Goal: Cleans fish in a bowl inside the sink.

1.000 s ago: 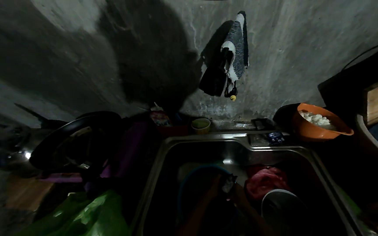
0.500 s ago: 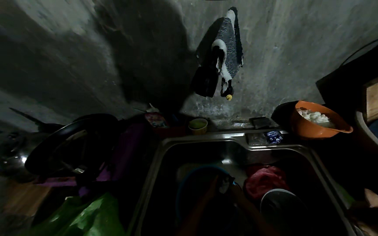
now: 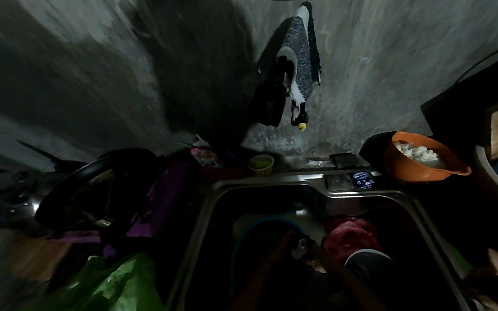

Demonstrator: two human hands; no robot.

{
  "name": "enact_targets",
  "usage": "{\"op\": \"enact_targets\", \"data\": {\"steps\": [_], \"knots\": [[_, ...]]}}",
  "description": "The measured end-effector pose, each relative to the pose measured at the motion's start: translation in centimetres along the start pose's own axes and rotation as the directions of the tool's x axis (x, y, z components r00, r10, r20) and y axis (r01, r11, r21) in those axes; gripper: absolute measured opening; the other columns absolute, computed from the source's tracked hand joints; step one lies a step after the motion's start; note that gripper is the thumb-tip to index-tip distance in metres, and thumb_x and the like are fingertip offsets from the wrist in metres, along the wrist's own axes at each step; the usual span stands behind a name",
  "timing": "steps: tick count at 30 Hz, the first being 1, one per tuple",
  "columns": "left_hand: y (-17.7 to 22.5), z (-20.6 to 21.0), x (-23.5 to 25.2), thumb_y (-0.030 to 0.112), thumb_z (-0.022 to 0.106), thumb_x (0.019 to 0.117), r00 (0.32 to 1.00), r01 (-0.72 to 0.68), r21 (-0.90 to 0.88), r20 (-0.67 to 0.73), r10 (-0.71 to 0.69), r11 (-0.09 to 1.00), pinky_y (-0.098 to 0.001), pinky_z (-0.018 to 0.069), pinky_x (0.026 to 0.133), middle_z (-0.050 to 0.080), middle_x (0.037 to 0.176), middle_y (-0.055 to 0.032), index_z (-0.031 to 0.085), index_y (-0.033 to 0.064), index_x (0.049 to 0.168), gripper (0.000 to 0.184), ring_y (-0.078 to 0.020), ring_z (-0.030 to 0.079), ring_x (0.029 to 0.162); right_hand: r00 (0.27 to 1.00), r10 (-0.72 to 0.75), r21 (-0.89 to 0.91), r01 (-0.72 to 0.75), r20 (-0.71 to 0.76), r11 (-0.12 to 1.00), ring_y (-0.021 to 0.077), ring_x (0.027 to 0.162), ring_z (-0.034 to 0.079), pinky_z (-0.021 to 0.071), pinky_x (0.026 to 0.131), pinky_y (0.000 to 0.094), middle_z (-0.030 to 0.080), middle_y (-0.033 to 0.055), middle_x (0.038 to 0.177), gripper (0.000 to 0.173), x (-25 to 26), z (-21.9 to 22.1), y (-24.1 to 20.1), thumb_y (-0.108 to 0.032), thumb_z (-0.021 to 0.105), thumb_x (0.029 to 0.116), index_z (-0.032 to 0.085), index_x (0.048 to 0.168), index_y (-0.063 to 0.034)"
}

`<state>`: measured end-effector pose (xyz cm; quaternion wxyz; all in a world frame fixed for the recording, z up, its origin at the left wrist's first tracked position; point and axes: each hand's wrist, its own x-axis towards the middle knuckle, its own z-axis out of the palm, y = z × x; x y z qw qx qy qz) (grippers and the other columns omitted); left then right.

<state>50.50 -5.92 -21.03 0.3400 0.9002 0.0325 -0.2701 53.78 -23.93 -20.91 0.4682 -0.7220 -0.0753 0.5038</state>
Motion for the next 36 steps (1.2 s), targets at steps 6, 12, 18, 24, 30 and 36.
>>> {"op": "enact_targets", "data": {"steps": [6, 12, 18, 24, 30, 36], "knots": [[-0.4, 0.2, 0.8, 0.015, 0.077, 0.0876, 0.999, -0.045, 0.01, 0.021, 0.044, 0.999, -0.0503, 0.0463, 0.109, 0.058, 0.14, -0.0185, 0.047, 0.0053, 0.148, 0.068, -0.0319, 0.058, 0.128, 0.996, -0.07, -0.336, 0.083, 0.049, 0.938, 0.0314, 0.118, 0.062, 0.0474, 0.106, 0.0444, 0.062, 0.0256, 0.13, 0.039, -1.5, -1.4, -1.0, -0.013, 0.06, 0.102, 0.057, 0.135, 0.0078], [-0.7, 0.0, 1.1, 0.017, 0.082, 0.0838, 0.997, -0.048, 0.004, 0.056, 0.048, 0.999, -0.0509, 0.042, 0.113, 0.054, 0.145, -0.0213, 0.041, 0.0024, 0.152, 0.081, -0.0344, 0.053, 0.133, 0.995, -0.068, -0.278, 0.086, 0.074, 0.957, 0.0239, 0.102, 0.064, 0.0516, 0.096, 0.0409, 0.065, 0.02, 0.118, 0.032, -3.4, -3.1, -1.2, -0.015, 0.055, 0.105, 0.059, 0.13, 0.0051], [-0.7, -0.3, 1.6, 0.017, 0.08, 0.0862, 0.997, -0.013, -0.006, 0.07, 0.013, 1.0, -0.0516, 0.0437, 0.111, 0.054, 0.143, -0.0224, 0.04, 0.0025, 0.152, 0.078, -0.0353, 0.055, 0.131, 0.995, 0.007, -0.347, 0.027, 0.096, 0.938, 0.0256, 0.1, 0.065, 0.0521, 0.091, 0.0441, 0.066, 0.0196, 0.115, 0.033, -3.9, -5.1, -0.5, -0.02, 0.052, 0.1068, 0.06, 0.127, 0.0041], [-0.2, -1.1, 1.8, 0.016, 0.081, 0.0843, 0.998, -0.019, 0.031, 0.065, 0.017, 0.999, -0.051, 0.0444, 0.11, 0.055, 0.143, -0.0216, 0.039, 0.0041, 0.153, 0.081, -0.0349, 0.056, 0.13, 0.997, -0.02, -0.373, 0.049, 0.081, 0.926, 0.0266, 0.102, 0.066, 0.0523, 0.094, 0.0452, 0.067, 0.0204, 0.115, 0.034, -5.6, -6.9, -1.6, -0.02, 0.049, 0.1083, 0.061, 0.128, 0.004], [-0.6, -1.9, 1.2, 0.029, 0.082, 0.0839, 0.998, 0.057, 0.121, 0.012, -0.059, 0.991, -0.0546, 0.044, 0.11, 0.055, 0.144, -0.019, 0.043, 0.0094, 0.153, 0.081, -0.0347, 0.055, 0.131, 0.996, -0.092, -0.236, 0.092, 0.013, 0.967, 0.0137, 0.094, 0.065, 0.055, 0.089, 0.0341, 0.068, 0.0098, 0.107, 0.024, -8.0, -10.3, -1.2, -0.016, 0.054, 0.1052, 0.066, 0.121, -0.0017], [-0.1, -2.3, 0.9, 0.029, 0.084, 0.0821, 0.995, 0.102, 0.076, -0.025, -0.101, 0.992, -0.0547, 0.0438, 0.11, 0.056, 0.144, -0.0186, 0.043, 0.0108, 0.153, 0.084, -0.0347, 0.055, 0.131, 0.985, -0.118, -0.242, 0.085, -0.127, 0.966, 0.0114, 0.081, 0.062, 0.054, 0.076, 0.0304, 0.067, 0.0089, 0.098, 0.026, -8.8, -14.4, 1.1, -0.016, 0.053, 0.105, 0.064, 0.119, 0.0025]]}}
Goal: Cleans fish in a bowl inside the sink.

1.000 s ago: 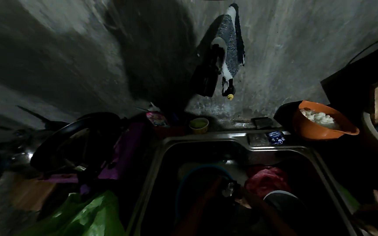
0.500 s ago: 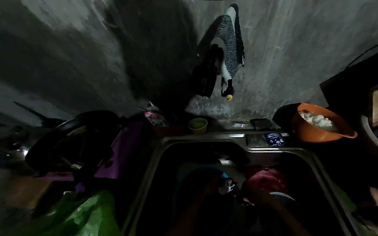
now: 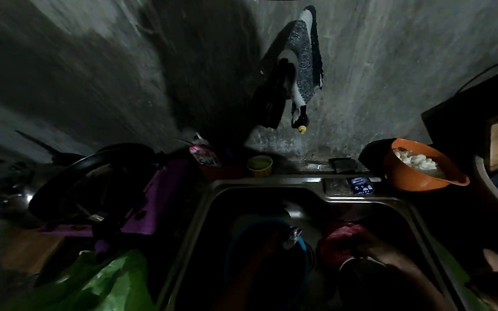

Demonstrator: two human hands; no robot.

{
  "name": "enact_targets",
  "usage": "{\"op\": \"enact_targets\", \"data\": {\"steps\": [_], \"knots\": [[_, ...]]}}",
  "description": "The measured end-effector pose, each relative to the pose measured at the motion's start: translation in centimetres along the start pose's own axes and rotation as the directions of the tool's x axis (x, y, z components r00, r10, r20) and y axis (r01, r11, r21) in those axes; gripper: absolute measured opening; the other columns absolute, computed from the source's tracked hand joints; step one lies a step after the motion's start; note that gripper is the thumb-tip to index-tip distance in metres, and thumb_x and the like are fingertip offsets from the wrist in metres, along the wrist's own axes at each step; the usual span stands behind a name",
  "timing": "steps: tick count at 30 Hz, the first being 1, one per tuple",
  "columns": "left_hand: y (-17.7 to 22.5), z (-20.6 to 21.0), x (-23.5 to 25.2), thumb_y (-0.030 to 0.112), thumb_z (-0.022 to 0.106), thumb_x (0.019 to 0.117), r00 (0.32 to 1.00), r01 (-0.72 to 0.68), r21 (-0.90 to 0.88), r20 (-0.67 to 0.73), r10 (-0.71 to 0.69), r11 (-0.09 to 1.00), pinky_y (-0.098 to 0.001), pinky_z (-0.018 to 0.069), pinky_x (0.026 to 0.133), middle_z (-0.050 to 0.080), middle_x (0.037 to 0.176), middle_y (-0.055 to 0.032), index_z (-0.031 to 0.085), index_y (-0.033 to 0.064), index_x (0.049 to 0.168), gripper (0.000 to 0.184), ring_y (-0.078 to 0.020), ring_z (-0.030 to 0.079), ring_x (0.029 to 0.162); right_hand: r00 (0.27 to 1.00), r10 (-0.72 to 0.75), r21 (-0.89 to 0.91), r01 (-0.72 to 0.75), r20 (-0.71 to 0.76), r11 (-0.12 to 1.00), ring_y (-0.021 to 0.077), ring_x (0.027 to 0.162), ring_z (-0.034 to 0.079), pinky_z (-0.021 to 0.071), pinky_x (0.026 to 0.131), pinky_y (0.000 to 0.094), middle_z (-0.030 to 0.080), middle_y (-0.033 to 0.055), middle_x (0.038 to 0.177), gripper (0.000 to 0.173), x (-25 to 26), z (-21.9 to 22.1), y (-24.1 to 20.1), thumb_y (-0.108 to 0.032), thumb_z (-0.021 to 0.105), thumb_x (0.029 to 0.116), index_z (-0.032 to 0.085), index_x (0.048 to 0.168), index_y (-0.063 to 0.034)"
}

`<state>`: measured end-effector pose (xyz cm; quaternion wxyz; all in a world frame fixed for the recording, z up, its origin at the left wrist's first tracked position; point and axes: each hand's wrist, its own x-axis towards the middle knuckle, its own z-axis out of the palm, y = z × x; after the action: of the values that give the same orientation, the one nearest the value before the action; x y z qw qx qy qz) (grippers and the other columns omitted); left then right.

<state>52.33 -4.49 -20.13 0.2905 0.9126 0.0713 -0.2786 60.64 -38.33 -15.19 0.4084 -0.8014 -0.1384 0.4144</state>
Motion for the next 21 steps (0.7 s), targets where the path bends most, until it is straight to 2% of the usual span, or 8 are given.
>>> {"op": "enact_targets", "data": {"steps": [3, 6, 8, 10, 13, 15, 18, 21], "knots": [[-0.2, 0.2, -0.1, 0.029, 0.083, 0.0832, 0.999, 0.016, -0.032, -0.037, -0.017, 0.999, -0.0534, 0.0434, 0.111, 0.055, 0.144, -0.0177, 0.044, 0.0105, 0.152, 0.082, -0.0336, 0.054, 0.132, 0.995, -0.004, 0.015, 0.005, -0.098, 1.0, 0.0119, 0.09, 0.064, 0.0542, 0.086, 0.03, 0.067, 0.0121, 0.104, 0.024, -0.6, -1.0, 0.1, -0.011, 0.052, 0.1057, 0.064, 0.118, 0.0053], [-0.5, 0.3, -0.2, 0.023, 0.083, 0.0837, 0.998, -0.004, -0.093, -0.055, -0.001, 0.996, -0.0524, 0.043, 0.112, 0.054, 0.145, -0.0196, 0.042, 0.0083, 0.153, 0.081, -0.034, 0.054, 0.133, 0.982, 0.038, 0.047, -0.03, -0.184, 0.998, 0.0153, 0.094, 0.064, 0.0532, 0.089, 0.0328, 0.068, 0.0154, 0.107, 0.024, -0.1, -1.1, 0.9, -0.01, 0.054, 0.1049, 0.065, 0.119, 0.0061], [-0.9, 0.6, -0.2, 0.022, 0.084, 0.082, 0.997, -0.037, -0.126, -0.077, 0.027, 0.991, -0.0512, 0.044, 0.111, 0.055, 0.144, -0.0192, 0.044, 0.0087, 0.152, 0.081, -0.0329, 0.055, 0.132, 0.968, 0.096, 0.097, -0.076, -0.233, 0.992, 0.0162, 0.091, 0.065, 0.0548, 0.086, 0.0337, 0.068, 0.0153, 0.105, 0.024, 0.7, -0.5, 1.8, -0.012, 0.056, 0.1044, 0.065, 0.118, 0.0056], [-0.9, 0.5, -0.6, 0.024, 0.084, 0.0821, 0.995, -0.048, -0.12, -0.089, 0.037, 0.992, -0.0501, 0.0433, 0.112, 0.055, 0.145, -0.0176, 0.044, 0.0096, 0.152, 0.082, -0.0313, 0.054, 0.133, 0.954, 0.152, 0.098, -0.13, -0.259, 0.987, 0.0226, 0.097, 0.067, 0.0554, 0.09, 0.0397, 0.068, 0.0191, 0.11, 0.031, 2.1, 0.0, 3.1, -0.02, 0.058, 0.1052, 0.064, 0.121, 0.0056], [-0.4, -0.3, -1.7, 0.024, 0.085, 0.0821, 0.997, -0.01, -0.144, -0.08, -0.001, 0.99, -0.0485, 0.0407, 0.115, 0.053, 0.147, -0.0179, 0.044, 0.0084, 0.152, 0.082, -0.0309, 0.052, 0.136, 0.962, 0.123, -0.102, -0.151, -0.243, 0.983, 0.0363, 0.119, 0.063, 0.0467, 0.108, 0.0507, 0.064, 0.0271, 0.126, 0.044, 4.6, 0.3, 5.3, -0.029, 0.059, 0.1046, 0.062, 0.129, 0.0072], [-0.4, -0.6, -2.3, 0.024, 0.085, 0.0822, 0.996, 0.014, -0.159, -0.09, -0.029, 0.987, -0.0481, 0.0424, 0.113, 0.055, 0.145, -0.019, 0.045, 0.0061, 0.151, 0.081, -0.0313, 0.054, 0.133, 0.959, 0.134, -0.217, -0.19, -0.25, 0.957, 0.0411, 0.129, 0.057, 0.041, 0.113, 0.0535, 0.061, 0.0301, 0.133, 0.046, 5.7, 0.8, 5.6, -0.027, 0.06, 0.104, 0.059, 0.133, 0.0083], [-0.8, -1.0, -2.9, 0.019, 0.085, 0.0811, 0.993, 0.032, -0.239, -0.101, -0.057, 0.97, -0.0468, 0.0424, 0.114, 0.052, 0.148, -0.0193, 0.041, 0.0054, 0.153, 0.085, -0.031, 0.052, 0.135, 0.922, 0.293, -0.359, -0.371, -0.255, 0.856, 0.0421, 0.137, 0.051, 0.0369, 0.116, 0.0551, 0.055, 0.0305, 0.142, 0.048, 5.9, 1.6, 3.9, -0.026, 0.056, 0.1059, 0.054, 0.139, 0.0089], [-1.5, -1.3, -2.9, 0.014, 0.087, 0.0784, 0.993, 0.018, -0.308, -0.106, -0.054, 0.951, -0.0464, 0.0436, 0.113, 0.051, 0.147, -0.0205, 0.039, 0.0046, 0.154, 0.09, -0.0313, 0.053, 0.134, 0.88, 0.385, -0.484, -0.474, -0.277, 0.735, 0.0427, 0.138, 0.049, 0.0399, 0.111, 0.0597, 0.051, 0.0275, 0.148, 0.05, 5.2, 2.7, -0.1, -0.028, 0.049, 0.1078, 0.049, 0.146, 0.0051]]}}
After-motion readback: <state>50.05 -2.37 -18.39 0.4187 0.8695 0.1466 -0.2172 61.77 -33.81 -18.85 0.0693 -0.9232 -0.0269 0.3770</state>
